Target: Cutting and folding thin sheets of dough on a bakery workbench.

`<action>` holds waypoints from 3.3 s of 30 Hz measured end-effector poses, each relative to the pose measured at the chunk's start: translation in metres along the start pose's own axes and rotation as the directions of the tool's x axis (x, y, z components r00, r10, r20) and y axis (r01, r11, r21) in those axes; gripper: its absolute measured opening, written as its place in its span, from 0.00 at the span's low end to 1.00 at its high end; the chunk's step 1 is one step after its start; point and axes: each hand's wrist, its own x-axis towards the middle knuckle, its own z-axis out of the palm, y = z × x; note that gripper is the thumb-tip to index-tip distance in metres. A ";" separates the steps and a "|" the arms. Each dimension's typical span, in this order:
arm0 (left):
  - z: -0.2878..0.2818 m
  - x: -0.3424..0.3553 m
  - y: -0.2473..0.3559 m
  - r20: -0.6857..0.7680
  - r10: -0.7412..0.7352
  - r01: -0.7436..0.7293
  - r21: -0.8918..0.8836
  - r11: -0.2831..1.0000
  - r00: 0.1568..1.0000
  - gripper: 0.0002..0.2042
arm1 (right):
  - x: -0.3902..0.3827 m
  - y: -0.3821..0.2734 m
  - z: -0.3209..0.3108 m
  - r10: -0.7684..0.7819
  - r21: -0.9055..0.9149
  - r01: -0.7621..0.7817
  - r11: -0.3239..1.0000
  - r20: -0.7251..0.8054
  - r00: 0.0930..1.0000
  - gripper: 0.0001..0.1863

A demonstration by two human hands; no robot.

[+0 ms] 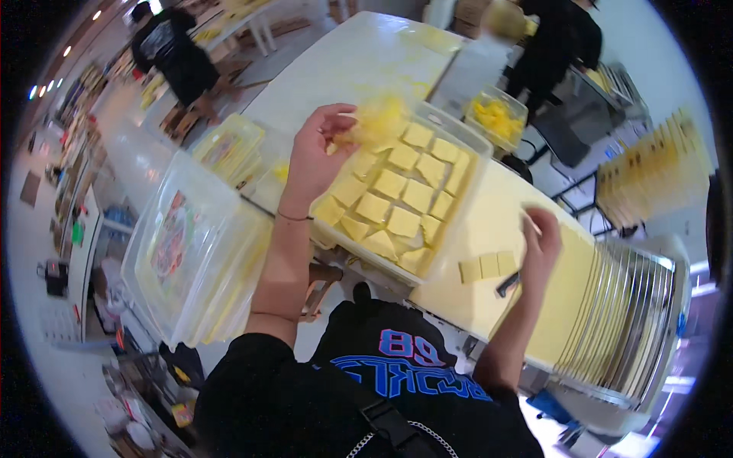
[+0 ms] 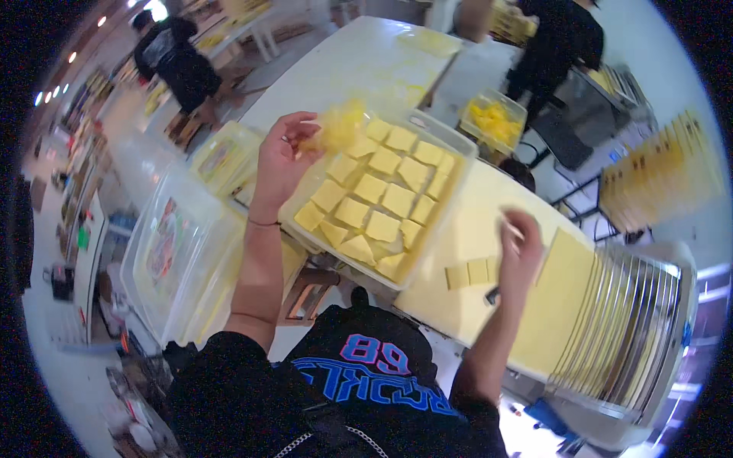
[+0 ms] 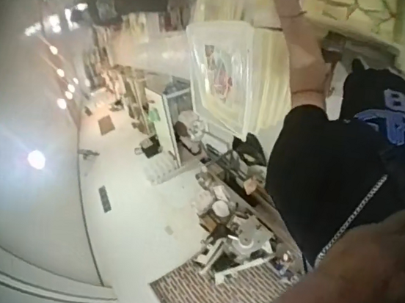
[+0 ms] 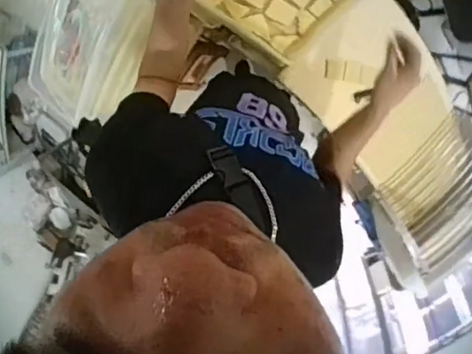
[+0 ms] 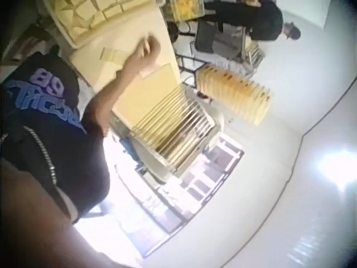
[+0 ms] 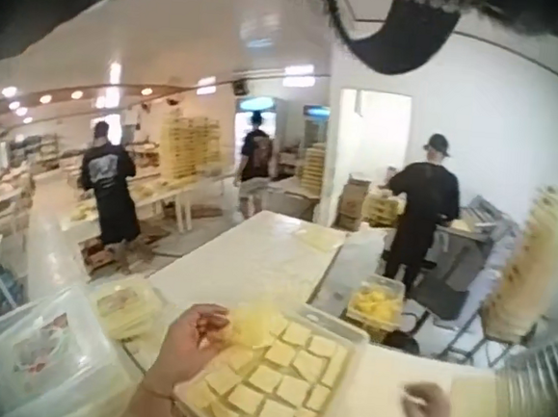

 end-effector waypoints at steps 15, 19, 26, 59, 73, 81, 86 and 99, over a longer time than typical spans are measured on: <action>0.086 -0.020 0.009 0.362 -0.188 0.062 0.331 0.941 0.913 0.15 | 0.005 0.015 -0.003 0.034 0.507 0.016 0.862 -0.089 0.995 0.04; 0.092 -0.019 0.010 0.298 -0.186 0.056 0.395 0.917 0.936 0.11 | -0.005 0.017 -0.017 0.071 0.467 0.021 0.884 -0.179 0.981 0.04; 0.121 -0.002 0.020 0.195 -0.102 0.115 -0.051 0.992 0.975 0.07 | -0.014 0.024 -0.045 0.122 0.432 0.047 0.901 -0.355 0.927 0.06; 0.146 0.084 -0.011 0.169 0.002 0.044 -0.268 0.963 0.986 0.06 | -0.029 -0.009 -0.102 -0.015 0.007 0.014 1.000 0.214 0.977 0.08; 0.200 0.082 0.077 0.484 0.055 0.013 -0.136 0.991 0.873 0.10 | -0.021 0.031 -0.171 0.014 -0.467 -0.119 0.876 -0.223 0.975 0.08; 0.255 0.083 0.089 0.806 0.082 -0.200 0.046 0.979 0.587 0.08 | 0.119 -0.075 -0.072 -0.306 0.280 0.260 0.924 0.134 0.943 0.25; 0.221 0.155 0.056 0.866 -0.184 -0.276 0.339 0.899 0.464 0.07 | 0.185 -0.056 -0.091 -0.254 -0.278 0.303 0.912 0.200 0.946 0.09; 0.206 0.248 0.064 0.318 0.683 -0.696 0.602 0.390 0.658 0.05 | 0.264 -0.119 -0.048 -0.532 -0.894 0.033 0.446 -0.236 0.813 0.04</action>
